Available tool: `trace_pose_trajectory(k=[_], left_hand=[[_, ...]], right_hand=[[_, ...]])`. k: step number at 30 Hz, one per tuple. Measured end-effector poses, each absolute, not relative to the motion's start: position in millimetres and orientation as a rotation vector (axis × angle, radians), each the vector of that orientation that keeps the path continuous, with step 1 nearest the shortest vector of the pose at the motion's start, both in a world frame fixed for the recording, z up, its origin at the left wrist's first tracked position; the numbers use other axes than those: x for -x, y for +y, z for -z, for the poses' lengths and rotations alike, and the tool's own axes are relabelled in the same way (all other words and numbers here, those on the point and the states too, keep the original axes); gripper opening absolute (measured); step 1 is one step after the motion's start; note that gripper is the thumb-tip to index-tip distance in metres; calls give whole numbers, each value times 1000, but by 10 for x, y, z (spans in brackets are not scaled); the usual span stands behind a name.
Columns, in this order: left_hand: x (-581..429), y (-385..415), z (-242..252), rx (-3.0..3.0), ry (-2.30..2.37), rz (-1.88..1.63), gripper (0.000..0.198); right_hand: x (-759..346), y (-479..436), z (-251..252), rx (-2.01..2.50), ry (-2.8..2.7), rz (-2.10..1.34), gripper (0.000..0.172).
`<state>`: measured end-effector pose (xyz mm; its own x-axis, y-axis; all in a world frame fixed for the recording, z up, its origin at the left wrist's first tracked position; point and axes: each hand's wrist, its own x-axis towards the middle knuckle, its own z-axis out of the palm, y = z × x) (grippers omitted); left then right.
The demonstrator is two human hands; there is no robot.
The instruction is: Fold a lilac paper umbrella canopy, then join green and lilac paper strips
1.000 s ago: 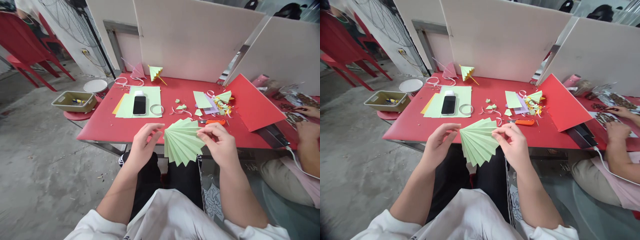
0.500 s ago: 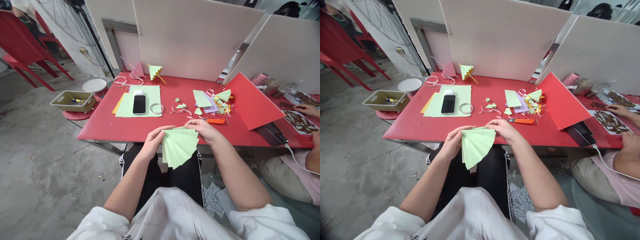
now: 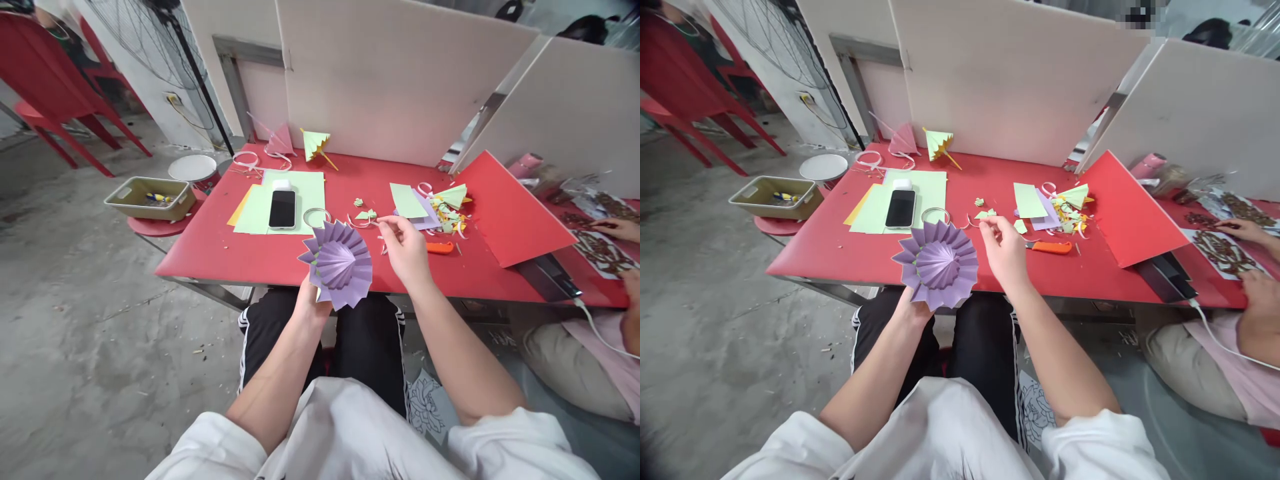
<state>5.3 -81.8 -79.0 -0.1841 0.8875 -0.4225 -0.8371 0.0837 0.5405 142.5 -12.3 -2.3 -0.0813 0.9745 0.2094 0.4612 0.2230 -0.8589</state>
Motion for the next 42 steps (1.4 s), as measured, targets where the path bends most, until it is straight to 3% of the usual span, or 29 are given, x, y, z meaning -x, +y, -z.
trace_pose_trajectory(k=[4,8,20,32,42], left_hand=[[-16,-814,745,-136,909,-1629,28],[-12,-829,727,-207,993,-1721,29],[167,-967,626,-490,1200,-1885,33],[451,-1090,558,-1161,1295,-1850,21],[451,-1045,647,-1201,1470,-1970,7]], right_hand=[[-1312,-577,-235,1012,-1987,-479,24],[-1166,-741,-343,973,-2157,-506,30],[-1362,-585,-367,1263,-2094,-941,9],[-1425,-545,-346,1414,-2024,-863,8],[-1468,-538,-343,1257,-2123,-754,4]])
